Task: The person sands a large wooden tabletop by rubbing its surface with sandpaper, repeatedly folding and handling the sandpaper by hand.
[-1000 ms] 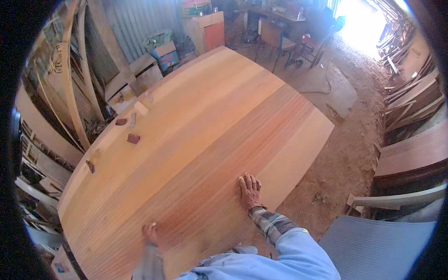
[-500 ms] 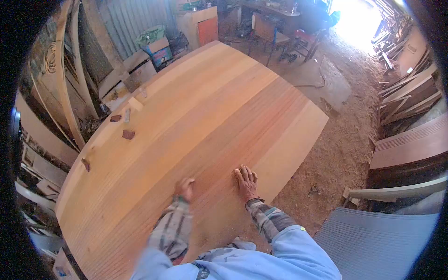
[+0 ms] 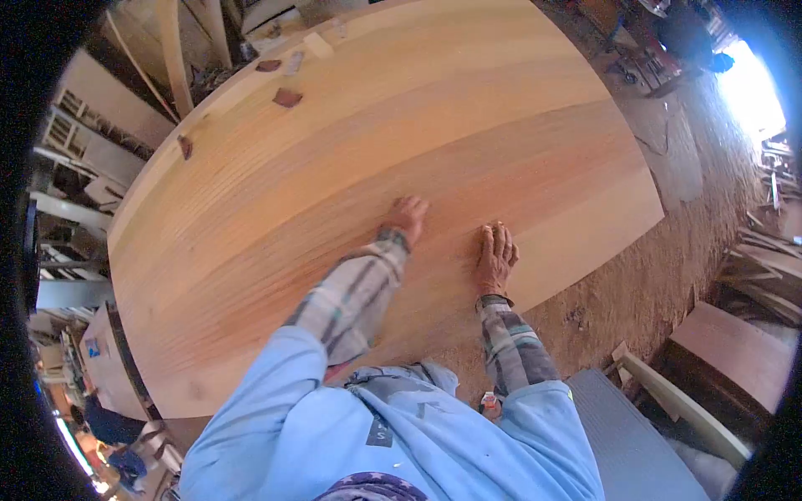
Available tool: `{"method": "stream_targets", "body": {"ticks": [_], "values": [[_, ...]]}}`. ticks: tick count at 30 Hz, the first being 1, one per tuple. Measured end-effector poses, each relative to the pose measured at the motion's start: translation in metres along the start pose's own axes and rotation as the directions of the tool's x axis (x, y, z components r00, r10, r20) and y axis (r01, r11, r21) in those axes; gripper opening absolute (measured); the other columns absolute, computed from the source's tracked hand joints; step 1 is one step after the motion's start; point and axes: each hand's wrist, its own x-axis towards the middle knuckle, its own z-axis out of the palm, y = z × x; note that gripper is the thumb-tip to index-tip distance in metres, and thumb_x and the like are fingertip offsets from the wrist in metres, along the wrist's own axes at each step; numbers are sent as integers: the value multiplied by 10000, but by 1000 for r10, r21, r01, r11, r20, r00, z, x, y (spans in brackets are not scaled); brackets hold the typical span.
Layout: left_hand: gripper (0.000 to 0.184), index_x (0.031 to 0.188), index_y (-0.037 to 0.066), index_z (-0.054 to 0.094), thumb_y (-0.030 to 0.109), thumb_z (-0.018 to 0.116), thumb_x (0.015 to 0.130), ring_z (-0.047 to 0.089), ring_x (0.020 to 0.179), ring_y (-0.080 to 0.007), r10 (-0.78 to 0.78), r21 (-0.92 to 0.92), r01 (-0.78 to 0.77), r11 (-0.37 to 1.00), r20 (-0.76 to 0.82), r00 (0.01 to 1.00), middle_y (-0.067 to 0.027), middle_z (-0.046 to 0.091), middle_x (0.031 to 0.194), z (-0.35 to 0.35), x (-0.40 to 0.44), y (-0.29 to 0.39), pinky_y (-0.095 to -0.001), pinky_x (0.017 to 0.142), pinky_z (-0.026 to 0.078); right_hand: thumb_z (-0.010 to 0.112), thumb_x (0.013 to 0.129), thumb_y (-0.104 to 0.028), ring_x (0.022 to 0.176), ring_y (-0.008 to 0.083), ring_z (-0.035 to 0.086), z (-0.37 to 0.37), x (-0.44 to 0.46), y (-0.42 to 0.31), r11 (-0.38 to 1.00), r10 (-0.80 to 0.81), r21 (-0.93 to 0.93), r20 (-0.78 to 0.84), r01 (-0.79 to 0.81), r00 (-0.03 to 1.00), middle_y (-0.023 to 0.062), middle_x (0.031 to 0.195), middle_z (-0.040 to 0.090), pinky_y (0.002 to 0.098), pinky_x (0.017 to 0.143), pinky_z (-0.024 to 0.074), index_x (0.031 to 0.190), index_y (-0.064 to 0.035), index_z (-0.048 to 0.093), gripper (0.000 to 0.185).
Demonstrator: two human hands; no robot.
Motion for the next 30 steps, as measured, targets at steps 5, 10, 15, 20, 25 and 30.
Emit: {"method": "stream_targets", "body": {"ticks": [5,10,15,20,25,30], "values": [[210,981,107,642,100,561,788,559,1029,-320,37,-35,-34,999,94,995,-112,612,1011,-79,-57,-40,-427,852,471,518,945,-235,1368,297,336,14,-3,7,1000,-9,6,-43,9,999,107,1465,396,463,1108,217,1343,-166,485,405],[188,930,125,691,61,597,781,590,922,-318,-251,155,230,961,131,959,-103,641,939,-215,-233,-149,-442,779,461,510,948,-274,1382,284,309,6,-2,1,1000,-2,10,15,2,1000,108,1482,371,480,1100,206,1368,-140,452,444],[228,914,128,703,8,593,753,580,915,-335,-214,77,216,973,-33,976,-107,636,953,-156,-169,-96,-450,744,469,480,968,-244,1390,270,300,11,-2,5,998,26,-59,52,-23,998,105,1492,359,474,1099,211,1377,-153,437,422],[351,1009,165,679,14,563,714,558,1012,-311,-133,-83,143,986,118,984,-78,612,1055,-37,-11,-10,-426,918,465,480,954,-292,1382,259,321,15,-5,8,997,-33,-72,-14,32,999,94,1487,373,454,1092,223,1384,-143,438,457],[320,1016,202,693,53,578,757,560,1031,-304,-116,87,114,990,15,993,-66,625,1056,-88,-83,-85,-443,923,437,478,956,-279,1382,263,320,13,-2,6,999,-44,-22,-6,44,999,96,1483,379,444,1094,222,1383,-146,441,449],[187,886,190,708,66,646,761,587,897,-298,-296,224,277,934,54,954,-51,637,914,-214,-212,-156,-433,773,458,513,944,-232,1383,255,321,8,-1,2,1000,-9,-17,20,10,1000,81,1487,372,462,1092,213,1368,-138,449,439]]}}
